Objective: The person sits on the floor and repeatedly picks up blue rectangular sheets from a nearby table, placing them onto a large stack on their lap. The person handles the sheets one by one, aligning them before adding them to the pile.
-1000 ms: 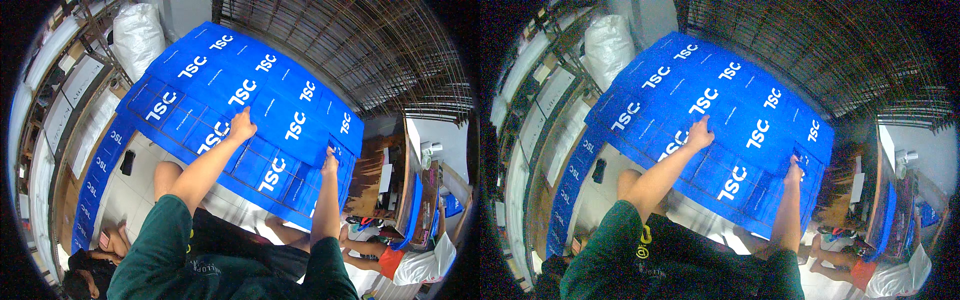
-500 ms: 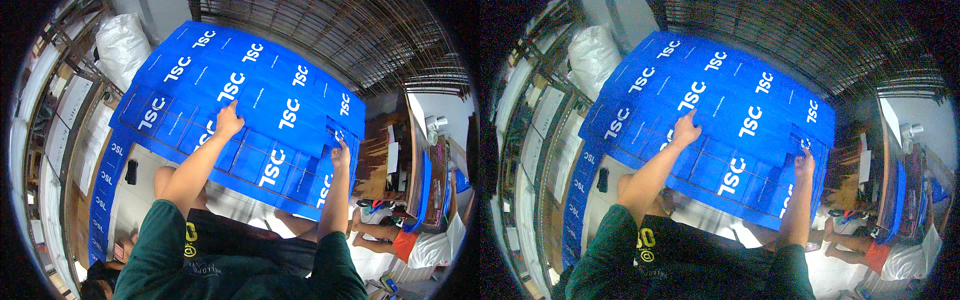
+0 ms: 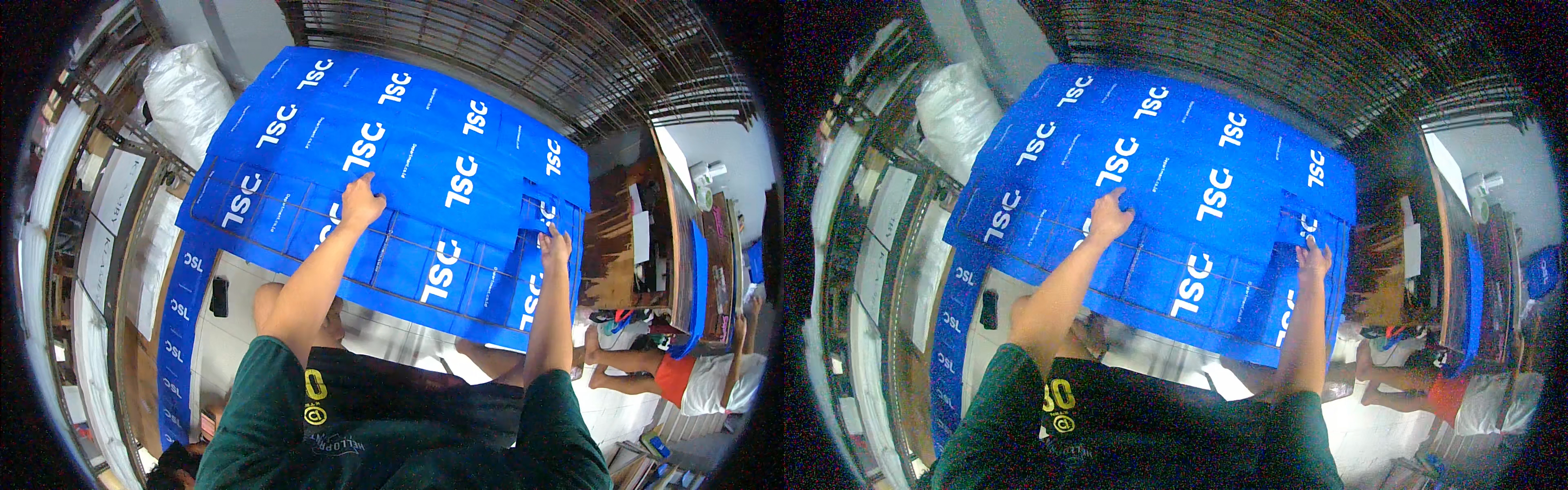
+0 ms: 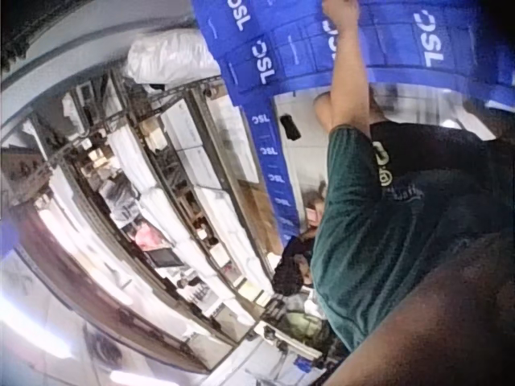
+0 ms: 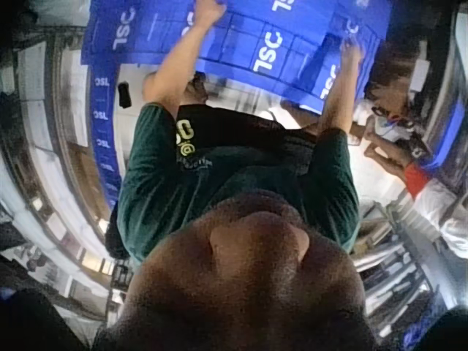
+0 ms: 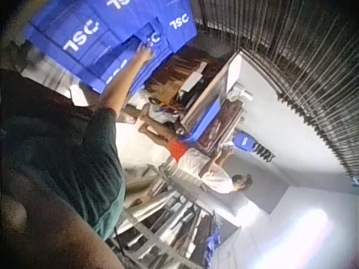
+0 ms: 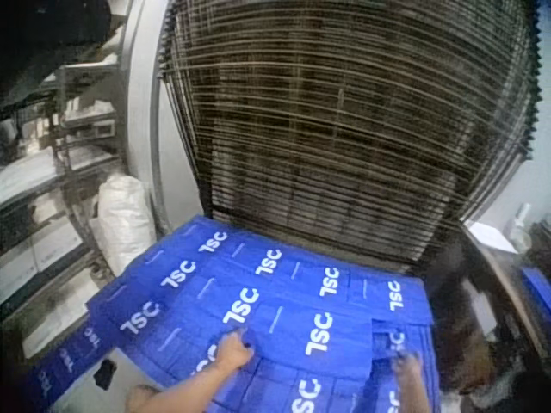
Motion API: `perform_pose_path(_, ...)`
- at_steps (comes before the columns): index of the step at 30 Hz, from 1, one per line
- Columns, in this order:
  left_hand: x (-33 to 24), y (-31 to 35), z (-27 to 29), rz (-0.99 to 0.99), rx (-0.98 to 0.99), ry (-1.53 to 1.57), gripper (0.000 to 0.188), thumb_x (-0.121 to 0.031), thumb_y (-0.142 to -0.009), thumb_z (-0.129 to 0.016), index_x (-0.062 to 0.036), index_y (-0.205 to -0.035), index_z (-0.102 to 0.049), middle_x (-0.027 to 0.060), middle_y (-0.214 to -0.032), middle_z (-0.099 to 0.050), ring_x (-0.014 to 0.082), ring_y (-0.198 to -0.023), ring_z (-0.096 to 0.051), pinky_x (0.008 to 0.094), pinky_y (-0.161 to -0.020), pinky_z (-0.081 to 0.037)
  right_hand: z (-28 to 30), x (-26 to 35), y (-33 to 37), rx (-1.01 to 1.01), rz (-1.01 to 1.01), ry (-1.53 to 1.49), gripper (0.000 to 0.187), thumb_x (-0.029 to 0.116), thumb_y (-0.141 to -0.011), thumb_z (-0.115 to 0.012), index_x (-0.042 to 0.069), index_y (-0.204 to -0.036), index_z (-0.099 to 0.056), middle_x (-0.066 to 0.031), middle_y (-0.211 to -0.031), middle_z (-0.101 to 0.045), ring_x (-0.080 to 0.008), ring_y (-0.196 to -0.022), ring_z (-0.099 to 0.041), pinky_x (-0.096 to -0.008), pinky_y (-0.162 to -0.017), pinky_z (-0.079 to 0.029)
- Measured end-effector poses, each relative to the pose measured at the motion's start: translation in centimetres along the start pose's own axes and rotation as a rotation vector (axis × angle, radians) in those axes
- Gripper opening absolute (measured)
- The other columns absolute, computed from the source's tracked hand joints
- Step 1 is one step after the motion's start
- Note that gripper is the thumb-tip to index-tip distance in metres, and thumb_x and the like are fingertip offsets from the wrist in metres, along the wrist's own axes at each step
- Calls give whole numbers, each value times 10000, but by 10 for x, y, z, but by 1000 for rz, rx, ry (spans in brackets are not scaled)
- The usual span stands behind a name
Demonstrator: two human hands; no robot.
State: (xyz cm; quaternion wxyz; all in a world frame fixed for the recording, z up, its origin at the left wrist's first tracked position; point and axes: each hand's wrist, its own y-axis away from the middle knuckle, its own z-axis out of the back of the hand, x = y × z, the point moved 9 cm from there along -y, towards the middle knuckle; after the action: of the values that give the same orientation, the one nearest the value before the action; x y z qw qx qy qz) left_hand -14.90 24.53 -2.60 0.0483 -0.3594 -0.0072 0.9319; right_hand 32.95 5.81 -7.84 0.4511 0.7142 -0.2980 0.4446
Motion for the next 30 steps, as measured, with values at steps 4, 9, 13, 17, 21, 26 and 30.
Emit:
perform_pose_path(4,-5,3,1,29,51,5,530,-135,-659,-632,17,-1154,-518,250,-1025,-580,367,-988,-556,428,-871,-443,12,4,-3,-70,69,122,779,159,-698,-762,87,-1302,-275,-160,-933,-504,-241,-682,-538,-364,-593,-546)
perform_pose_path(9,-4,0,-3,-9,23,-17,507,-152,-661,-645,0,-1132,-534,237,-1088,-538,373,-1023,-529,429,-877,-438,17,16,7,-145,157,375,679,296,-700,-761,49,-1238,-430,-171,-1002,-530,-221,-780,-548,-278,-636,-516)
perform_pose_path(13,-1,1,-1,-18,21,-60,509,-156,-659,-655,-13,-1133,-537,234,-1070,-535,380,-1008,-530,437,-860,-441,8,33,38,-213,79,607,619,197,-705,-753,53,-1220,-442,-133,-911,-577,-179,-722,-565,-255,-542,-475)
perform_pose_path(17,-3,-2,-7,-53,18,-66,501,-166,-663,-667,-13,-1123,-541,225,-1046,-544,378,-991,-534,442,-851,-440,20,11,12,-180,15,265,541,72,-720,-713,70,-1184,-437,-100,-859,-589,-160,-582,-574,-242,-463,-448)
perform_pose_path(21,-2,1,-5,-41,13,-70,497,-171,-663,-678,-14,-1116,-545,217,-1016,-556,374,-983,-537,442,-836,-446,17,6,10,-181,34,170,534,-45,-673,-699,63,-1121,-429,-93,-837,-550,-159,-575,-528,-270,-441,-427)
perform_pose_path(26,0,-1,-4,-34,22,-96,490,-171,-665,-678,-15,-1111,-548,216,-1011,-557,374,-977,-539,444,-826,-450,2,36,21,-120,447,361,436,-54,-668,-690,91,-1054,-549,-78,-855,-533,-153,-700,-552,-260,-566,-465)
perform_pose_path(30,-2,-2,-7,-46,16,-105,484,-171,-664,-679,-15,-1103,-551,222,-1010,-556,377,-980,-537,447,-829,-447,-11,59,38,-40,819,586,341,39,-691,-695,88,-1017,-608,-127,-1029,-505,-243,-937,-532,-326,-774,-457)
